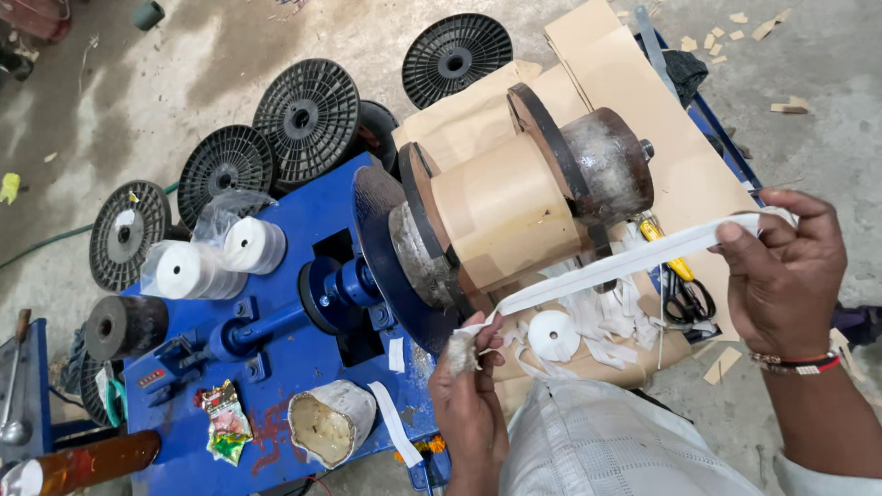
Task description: The person operates a blue winding machine to wrap white tape around a rotating cardboard cylinder. They repeatedly apply adhesive from a small container to the tape and cylinder, then guide the tape around the cylinder while it spins. The person uses a yellow utility knife to cut the tape and adjusts the cylinder's position on the machine.
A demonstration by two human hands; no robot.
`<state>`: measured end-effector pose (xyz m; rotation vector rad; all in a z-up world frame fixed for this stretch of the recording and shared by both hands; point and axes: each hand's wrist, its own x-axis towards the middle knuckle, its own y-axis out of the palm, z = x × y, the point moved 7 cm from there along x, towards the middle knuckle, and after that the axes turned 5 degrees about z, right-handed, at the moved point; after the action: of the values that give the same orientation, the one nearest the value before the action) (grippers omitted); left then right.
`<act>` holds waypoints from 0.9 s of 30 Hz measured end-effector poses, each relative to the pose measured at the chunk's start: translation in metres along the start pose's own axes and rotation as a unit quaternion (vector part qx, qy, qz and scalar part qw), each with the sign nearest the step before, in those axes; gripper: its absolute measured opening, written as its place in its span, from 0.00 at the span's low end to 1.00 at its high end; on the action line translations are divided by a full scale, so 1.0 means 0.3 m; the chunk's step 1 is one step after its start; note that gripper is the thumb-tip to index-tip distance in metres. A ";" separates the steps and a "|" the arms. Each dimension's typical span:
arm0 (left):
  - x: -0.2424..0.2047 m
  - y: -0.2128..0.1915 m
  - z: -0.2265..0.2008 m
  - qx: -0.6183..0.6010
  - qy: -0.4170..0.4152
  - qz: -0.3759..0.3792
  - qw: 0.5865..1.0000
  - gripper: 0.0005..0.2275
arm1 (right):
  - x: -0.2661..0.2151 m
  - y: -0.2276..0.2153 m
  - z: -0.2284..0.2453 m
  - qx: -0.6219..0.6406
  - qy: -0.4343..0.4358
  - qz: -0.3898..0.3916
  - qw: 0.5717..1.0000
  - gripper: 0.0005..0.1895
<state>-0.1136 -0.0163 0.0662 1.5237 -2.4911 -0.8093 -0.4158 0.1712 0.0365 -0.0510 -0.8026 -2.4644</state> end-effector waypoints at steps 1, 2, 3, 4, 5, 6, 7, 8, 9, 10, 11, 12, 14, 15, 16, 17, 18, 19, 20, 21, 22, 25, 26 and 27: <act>-0.001 -0.013 0.022 0.015 -0.031 -0.012 0.999 0.18 | -0.013 -0.019 -0.012 -0.007 0.017 0.002 1.000 0.18; -0.004 -0.015 0.029 -0.006 -0.039 -0.003 0.999 0.18 | -0.038 -0.035 -0.019 -0.011 0.030 -0.002 0.999 0.18; -0.008 -0.017 0.026 -0.026 -0.040 0.003 0.999 0.19 | -0.037 -0.037 -0.034 -0.007 0.036 -0.001 0.999 0.19; -0.013 -0.020 0.018 -0.046 -0.041 0.009 0.998 0.19 | -0.038 -0.035 -0.050 -0.004 0.042 0.001 0.999 0.19; -0.017 -0.024 0.002 -0.100 -0.030 0.024 0.994 0.21 | -0.039 -0.034 -0.067 0.004 0.044 0.003 0.999 0.20; -0.018 -0.027 -0.015 -0.154 -0.018 0.040 0.987 0.23 | -0.034 -0.025 -0.096 0.011 0.048 0.004 0.999 0.20; -0.012 -0.022 -0.037 -0.207 -0.005 0.061 0.976 0.25 | -0.024 -0.014 -0.115 0.019 0.048 0.004 0.999 0.21; -0.006 -0.031 -0.053 -0.199 -0.003 0.051 0.979 0.25 | -0.001 0.002 -0.142 0.025 0.052 0.004 0.998 0.22; 0.010 -0.033 -0.062 -0.195 -0.001 0.044 0.980 0.25 | 0.024 0.019 -0.166 0.025 0.051 0.003 0.998 0.22; 0.023 -0.037 -0.071 -0.190 0.000 0.037 0.981 0.25 | 0.053 0.037 -0.190 0.024 0.049 0.001 0.998 0.23; 0.036 -0.033 -0.082 -0.203 0.019 0.044 0.978 0.23 | 0.078 0.056 -0.210 0.016 0.048 -0.002 0.999 0.23; 0.053 -0.030 -0.092 -0.216 0.038 0.051 0.974 0.21 | 0.097 0.077 -0.228 0.013 0.045 0.002 0.999 0.24; 0.082 -0.032 -0.097 -0.225 0.058 0.054 0.971 0.19 | 0.138 0.121 -0.263 0.009 0.043 0.015 0.999 0.24; 0.091 -0.036 -0.095 -0.222 0.057 0.049 0.972 0.19 | 0.153 0.142 -0.276 0.006 0.045 0.022 0.999 0.25; 0.099 -0.040 -0.094 -0.218 0.057 0.044 0.973 0.19 | 0.162 0.161 -0.287 0.003 0.047 0.030 0.998 0.25; 0.104 -0.041 -0.094 -0.212 0.058 0.047 0.974 0.19 | 0.167 0.173 -0.295 -0.006 0.052 0.034 0.998 0.26; 0.109 -0.043 -0.096 -0.205 0.060 0.051 0.976 0.20 | 0.170 0.184 -0.304 -0.011 0.053 0.033 0.998 0.26; 0.110 -0.037 -0.093 -0.200 0.056 0.057 0.976 0.20 | 0.170 0.183 -0.299 -0.020 0.052 0.027 0.998 0.26; 0.109 -0.039 -0.094 -0.190 0.055 0.046 0.979 0.22 | 0.164 0.184 -0.295 -0.026 0.047 0.016 0.998 0.25; 0.112 -0.037 -0.096 -0.180 0.050 0.040 0.982 0.24 | 0.160 0.176 -0.281 -0.034 0.039 0.000 0.999 0.25; 0.116 -0.034 -0.098 -0.170 0.046 0.033 0.984 0.25 | 0.162 0.193 -0.267 -0.040 0.019 0.022 0.999 0.24; 0.120 -0.024 -0.108 -0.129 0.045 0.028 0.990 0.28 | 0.161 0.212 -0.217 -0.065 -0.017 0.048 0.997 0.23; 0.122 -0.018 -0.109 -0.122 0.045 0.029 0.991 0.28 | 0.164 0.218 -0.216 -0.069 -0.011 0.038 0.997 0.23; 0.121 -0.017 -0.114 -0.113 0.048 0.029 0.992 0.28 | 0.167 0.226 -0.218 -0.070 -0.004 0.030 0.997 0.23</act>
<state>-0.1151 -0.0621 0.0863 1.3756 -2.2756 -0.9478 -0.4160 0.0648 0.0289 -0.1340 -0.6209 -2.4621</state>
